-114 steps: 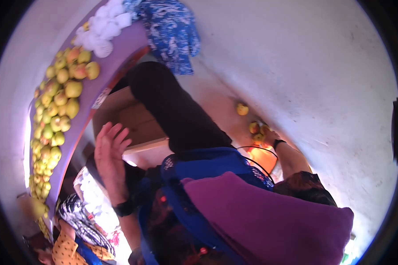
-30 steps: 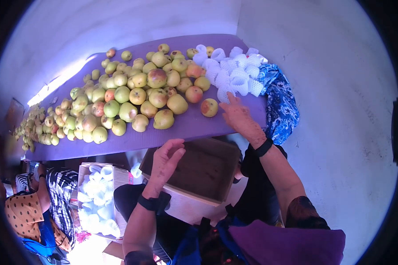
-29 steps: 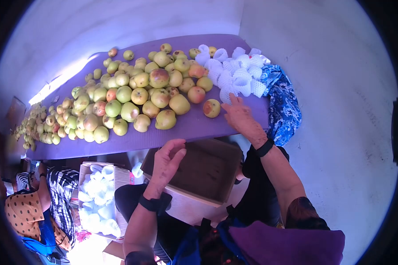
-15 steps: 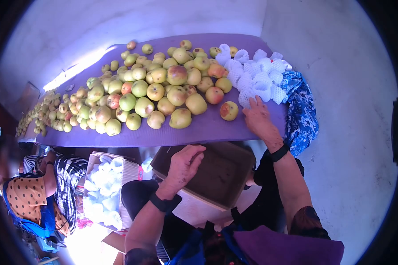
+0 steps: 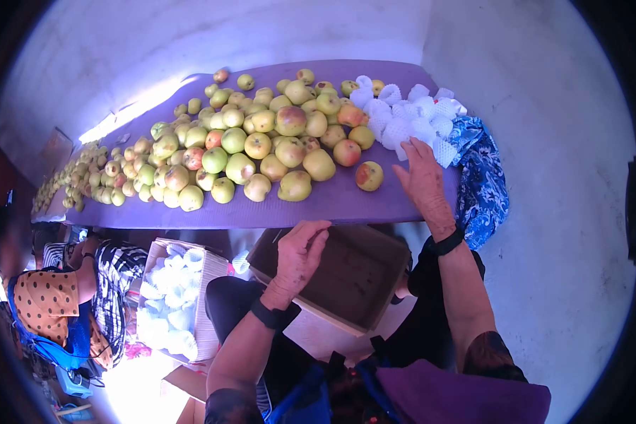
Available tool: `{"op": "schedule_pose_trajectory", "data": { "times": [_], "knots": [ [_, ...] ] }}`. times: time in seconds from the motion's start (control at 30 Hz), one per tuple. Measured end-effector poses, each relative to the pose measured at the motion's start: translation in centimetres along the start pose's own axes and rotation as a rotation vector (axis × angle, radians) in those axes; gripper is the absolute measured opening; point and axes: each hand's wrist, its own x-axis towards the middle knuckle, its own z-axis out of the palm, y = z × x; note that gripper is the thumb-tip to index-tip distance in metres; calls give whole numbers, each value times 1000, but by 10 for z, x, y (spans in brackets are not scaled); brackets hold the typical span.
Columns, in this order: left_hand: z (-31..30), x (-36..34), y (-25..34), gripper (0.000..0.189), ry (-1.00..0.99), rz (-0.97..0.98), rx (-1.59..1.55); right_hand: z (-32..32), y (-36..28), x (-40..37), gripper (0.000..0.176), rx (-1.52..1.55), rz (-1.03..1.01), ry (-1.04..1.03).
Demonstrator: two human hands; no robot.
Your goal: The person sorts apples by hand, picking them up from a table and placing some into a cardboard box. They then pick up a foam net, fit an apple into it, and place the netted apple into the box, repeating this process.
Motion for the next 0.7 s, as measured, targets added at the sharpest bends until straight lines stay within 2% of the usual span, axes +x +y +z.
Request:
{"op": "schedule_pose_trajectory", "data": {
  "times": [0.07,0.1,0.17,0.23,0.4,0.43,0.57,0.7],
  "knots": [
    [-1,1,1,21,50,-9,-22,-5,-6,3,44,243,-42,165],
    [-1,1,1,23,106,-25,-38,-10,-12,4,44,238,-40,163],
    [0,3,-1,27,153,-15,-39,-21,-30,3,43,647,60,38],
    [-3,4,-4,42,190,1,-21,-23,-47,-2,41,717,95,-19],
    [-6,6,7,53,240,-9,93,-24,-79,-10,35,854,143,-200],
    [-7,7,9,55,240,10,164,-20,-83,-11,34,850,80,-209],
    [-6,6,15,56,245,-17,187,-11,-104,-18,31,934,-36,-285],
    [-11,9,10,51,257,-81,261,-8,-117,-22,28,964,-48,-423]
  ]
}}
